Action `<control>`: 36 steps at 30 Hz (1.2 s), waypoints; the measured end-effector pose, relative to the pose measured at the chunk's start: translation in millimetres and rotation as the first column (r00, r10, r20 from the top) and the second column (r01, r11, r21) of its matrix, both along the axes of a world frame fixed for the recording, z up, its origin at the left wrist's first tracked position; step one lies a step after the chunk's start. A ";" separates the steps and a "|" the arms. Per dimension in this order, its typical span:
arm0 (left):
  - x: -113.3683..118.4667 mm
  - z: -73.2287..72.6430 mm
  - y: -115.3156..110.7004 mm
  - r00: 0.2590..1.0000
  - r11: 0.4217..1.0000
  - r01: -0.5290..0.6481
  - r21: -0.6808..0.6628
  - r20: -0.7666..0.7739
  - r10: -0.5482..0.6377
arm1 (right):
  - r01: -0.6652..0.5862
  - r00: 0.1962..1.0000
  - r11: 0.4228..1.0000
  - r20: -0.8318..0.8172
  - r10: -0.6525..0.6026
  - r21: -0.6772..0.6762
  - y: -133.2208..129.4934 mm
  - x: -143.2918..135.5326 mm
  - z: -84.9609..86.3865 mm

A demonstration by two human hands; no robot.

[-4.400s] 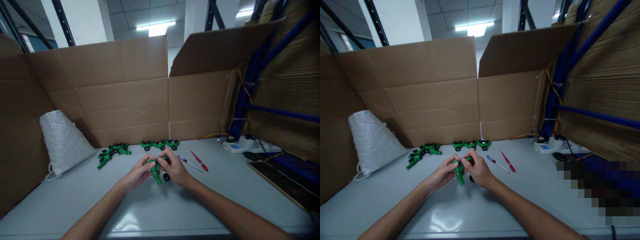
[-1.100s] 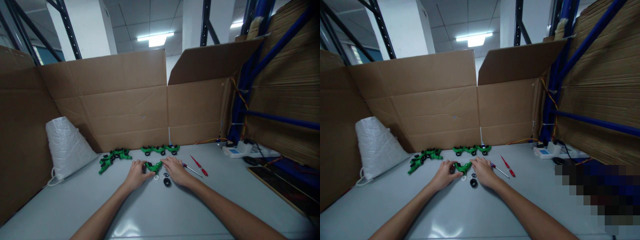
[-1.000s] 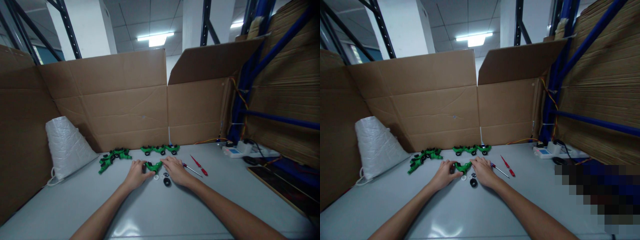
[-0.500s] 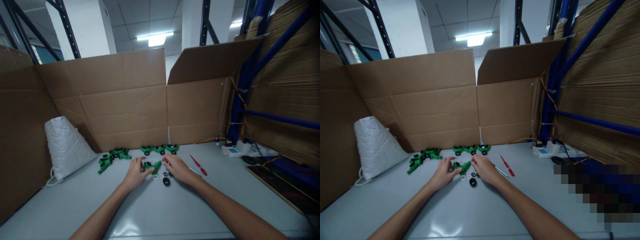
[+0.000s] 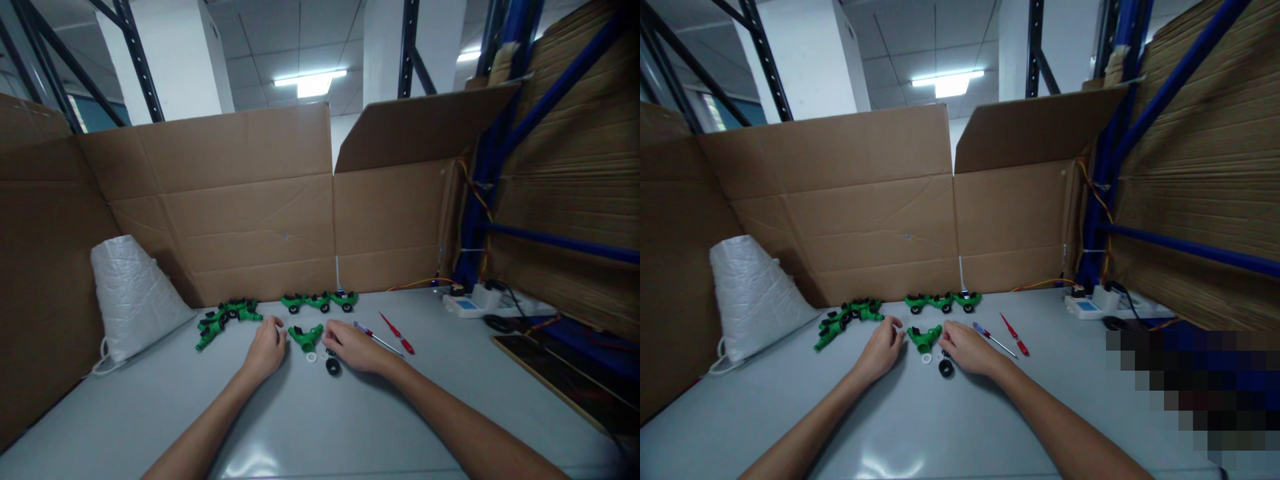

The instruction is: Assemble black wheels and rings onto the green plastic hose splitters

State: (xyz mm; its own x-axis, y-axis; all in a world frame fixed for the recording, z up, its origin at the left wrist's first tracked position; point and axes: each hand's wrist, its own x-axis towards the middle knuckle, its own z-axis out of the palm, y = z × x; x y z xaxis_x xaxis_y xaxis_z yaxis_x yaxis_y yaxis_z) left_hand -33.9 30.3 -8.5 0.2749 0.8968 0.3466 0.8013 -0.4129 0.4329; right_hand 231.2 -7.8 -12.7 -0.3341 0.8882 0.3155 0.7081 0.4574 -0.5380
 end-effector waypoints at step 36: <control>-2.5 1.9 1.6 1.000 1.000 0.027 -0.005 -0.009 -0.027 | -0.030 0.983 0.999 0.182 0.021 0.045 -6.8 -2.1 3.5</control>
State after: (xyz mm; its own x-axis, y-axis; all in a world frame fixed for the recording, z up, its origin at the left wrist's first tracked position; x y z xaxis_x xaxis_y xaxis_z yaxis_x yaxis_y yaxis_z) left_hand -36.4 31.9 -6.6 0.3022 0.8907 0.3396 0.7936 -0.4325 0.4279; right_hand 229.1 -14.6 -9.2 -0.4116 0.8643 0.2889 0.7797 0.4981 -0.3793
